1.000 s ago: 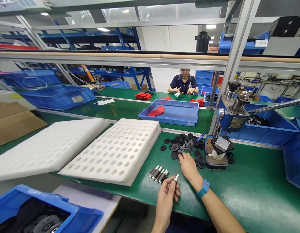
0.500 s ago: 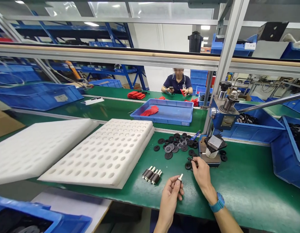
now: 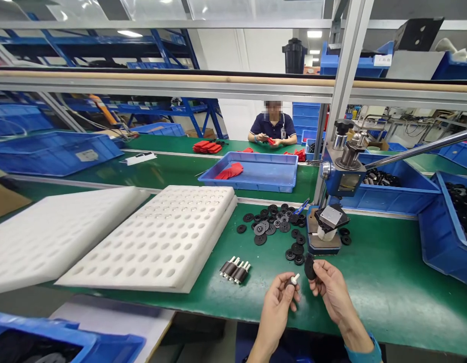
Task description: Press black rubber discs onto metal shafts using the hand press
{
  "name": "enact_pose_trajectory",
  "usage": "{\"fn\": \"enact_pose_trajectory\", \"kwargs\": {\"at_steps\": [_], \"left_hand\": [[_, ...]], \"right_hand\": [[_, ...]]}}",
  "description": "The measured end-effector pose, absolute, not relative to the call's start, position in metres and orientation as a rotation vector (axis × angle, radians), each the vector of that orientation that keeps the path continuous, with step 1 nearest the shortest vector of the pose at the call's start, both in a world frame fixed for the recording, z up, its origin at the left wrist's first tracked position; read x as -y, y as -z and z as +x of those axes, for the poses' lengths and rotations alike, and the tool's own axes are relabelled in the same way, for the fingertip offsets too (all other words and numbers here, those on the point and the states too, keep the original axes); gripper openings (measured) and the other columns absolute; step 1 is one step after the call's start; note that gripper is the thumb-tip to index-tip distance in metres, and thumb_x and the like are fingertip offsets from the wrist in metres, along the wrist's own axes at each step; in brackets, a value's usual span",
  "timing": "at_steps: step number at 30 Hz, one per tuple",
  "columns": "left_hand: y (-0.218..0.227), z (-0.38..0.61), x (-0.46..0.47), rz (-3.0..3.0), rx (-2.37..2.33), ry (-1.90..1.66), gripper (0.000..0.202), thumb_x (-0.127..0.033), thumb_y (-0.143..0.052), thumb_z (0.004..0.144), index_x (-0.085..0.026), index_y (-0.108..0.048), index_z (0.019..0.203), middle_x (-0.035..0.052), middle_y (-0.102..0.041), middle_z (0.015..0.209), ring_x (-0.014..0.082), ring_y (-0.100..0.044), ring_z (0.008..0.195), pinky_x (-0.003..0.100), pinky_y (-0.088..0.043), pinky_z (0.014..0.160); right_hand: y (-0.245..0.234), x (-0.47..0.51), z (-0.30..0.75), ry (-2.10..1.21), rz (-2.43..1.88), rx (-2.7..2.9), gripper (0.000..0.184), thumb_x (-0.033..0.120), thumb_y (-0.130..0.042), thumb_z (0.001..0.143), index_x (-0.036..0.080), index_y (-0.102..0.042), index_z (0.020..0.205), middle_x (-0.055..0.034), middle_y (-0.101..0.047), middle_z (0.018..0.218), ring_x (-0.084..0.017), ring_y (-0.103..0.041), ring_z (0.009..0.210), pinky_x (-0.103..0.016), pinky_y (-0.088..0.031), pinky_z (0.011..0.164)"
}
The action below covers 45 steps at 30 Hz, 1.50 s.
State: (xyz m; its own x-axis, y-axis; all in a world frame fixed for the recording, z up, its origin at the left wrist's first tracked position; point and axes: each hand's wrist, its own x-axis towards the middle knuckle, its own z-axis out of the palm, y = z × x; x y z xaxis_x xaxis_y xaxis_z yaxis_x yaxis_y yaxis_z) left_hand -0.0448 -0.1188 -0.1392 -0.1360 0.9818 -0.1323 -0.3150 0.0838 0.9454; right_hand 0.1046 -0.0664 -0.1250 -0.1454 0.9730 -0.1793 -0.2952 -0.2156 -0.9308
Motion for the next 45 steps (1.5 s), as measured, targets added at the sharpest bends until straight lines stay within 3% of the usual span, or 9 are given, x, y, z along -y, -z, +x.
{"fn": "enact_pose_trajectory", "kwargs": {"at_steps": [9, 16, 24, 30, 34, 36, 40, 42, 45], "left_hand": [[0.133, -0.025, 0.126, 0.947, -1.06, -1.211, 0.053, -0.063, -0.074, 0.083, -0.015, -0.067, 0.106, 0.0054, -0.067, 0.082, 0.0157, -0.062, 0.067, 0.024, -0.048, 0.056], [0.135, -0.025, 0.131, 1.022, -1.087, -1.147, 0.049, -0.06, -0.072, 0.087, -0.015, -0.066, 0.107, 0.0058, -0.067, 0.084, 0.0147, -0.061, 0.067, 0.024, -0.046, 0.058], [0.137, -0.026, 0.132, 1.017, -1.021, -1.063, 0.049, -0.058, -0.074, 0.085, -0.015, -0.068, 0.11, 0.0043, -0.065, 0.081, 0.014, -0.056, 0.063, 0.023, -0.043, 0.055], [0.143, -0.022, 0.134, 1.071, -0.95, -1.03, 0.041, -0.049, -0.076, 0.086, -0.016, -0.07, 0.108, 0.0024, -0.062, 0.078, 0.0133, -0.052, 0.064, 0.024, -0.043, 0.057], [0.142, -0.017, 0.134, 0.978, -0.925, -1.045, 0.041, -0.052, -0.078, 0.084, -0.016, -0.067, 0.1, 0.0035, -0.065, 0.078, 0.0157, -0.059, 0.066, 0.026, -0.05, 0.061], [0.138, -0.014, 0.134, 0.946, -0.917, -1.059, 0.039, -0.051, -0.079, 0.084, -0.016, -0.066, 0.097, 0.0052, -0.069, 0.081, 0.0172, -0.063, 0.072, 0.029, -0.053, 0.069], [0.132, -0.012, 0.134, 0.94, -0.911, -1.072, 0.04, -0.05, -0.08, 0.084, -0.017, -0.065, 0.1, 0.0086, -0.074, 0.092, 0.0204, -0.068, 0.084, 0.032, -0.056, 0.08], [0.13, -0.011, 0.135, 0.939, -0.917, -1.069, 0.04, -0.05, -0.081, 0.084, -0.017, -0.066, 0.1, 0.0089, -0.074, 0.093, 0.0212, -0.069, 0.085, 0.032, -0.056, 0.081], [0.131, -0.012, 0.135, 0.941, -0.934, -1.069, 0.04, -0.05, -0.082, 0.082, -0.016, -0.066, 0.099, 0.0082, -0.074, 0.091, 0.0214, -0.069, 0.085, 0.032, -0.057, 0.08]], "right_hand": [[0.132, 0.09, 0.124, -1.857, -0.955, 0.8, 0.052, 0.06, -0.085, 0.078, 0.014, -0.066, 0.093, 0.0033, -0.055, 0.058, -0.006, -0.042, 0.043, -0.017, -0.031, 0.04], [0.136, 0.096, 0.132, -1.834, -0.995, 0.89, 0.054, 0.067, -0.079, 0.08, 0.017, -0.062, 0.092, 0.0047, -0.052, 0.057, -0.006, -0.039, 0.043, -0.017, -0.029, 0.04], [0.124, 0.095, 0.151, -1.607, -1.092, 1.274, 0.049, 0.066, -0.073, 0.086, 0.017, -0.067, 0.094, 0.0012, -0.06, 0.066, -0.01, -0.049, 0.051, -0.02, -0.038, 0.046], [0.115, 0.092, 0.164, -1.413, -1.129, 1.593, 0.035, 0.054, -0.073, 0.088, 0.019, -0.077, 0.093, -0.0041, -0.069, 0.085, -0.018, -0.063, 0.076, -0.027, -0.05, 0.068], [0.123, 0.051, 0.187, -1.064, -1.336, 1.615, 0.041, 0.053, -0.06, 0.094, 0.019, -0.075, 0.112, -0.0084, -0.069, 0.095, -0.02, -0.062, 0.077, -0.032, -0.052, 0.071], [0.13, 0.022, 0.201, -0.815, -1.479, 1.552, 0.044, 0.047, -0.052, 0.098, 0.016, -0.07, 0.123, -0.013, -0.067, 0.107, -0.023, -0.061, 0.085, -0.039, -0.052, 0.081], [0.143, -0.016, 0.218, -0.498, -1.597, 1.573, 0.038, 0.031, -0.058, 0.094, 0.014, -0.065, 0.127, -0.0172, -0.059, 0.132, -0.027, -0.06, 0.106, -0.049, -0.045, 0.101], [0.148, -0.02, 0.218, -0.423, -1.595, 1.643, 0.028, 0.028, -0.062, 0.094, 0.016, -0.067, 0.118, -0.0124, -0.062, 0.127, -0.026, -0.059, 0.111, -0.049, -0.044, 0.104], [0.152, -0.012, 0.216, -0.347, -1.587, 1.716, 0.012, 0.025, -0.061, 0.095, 0.016, -0.067, 0.1, -0.0082, -0.066, 0.104, -0.024, -0.06, 0.103, -0.046, -0.047, 0.099]]}}
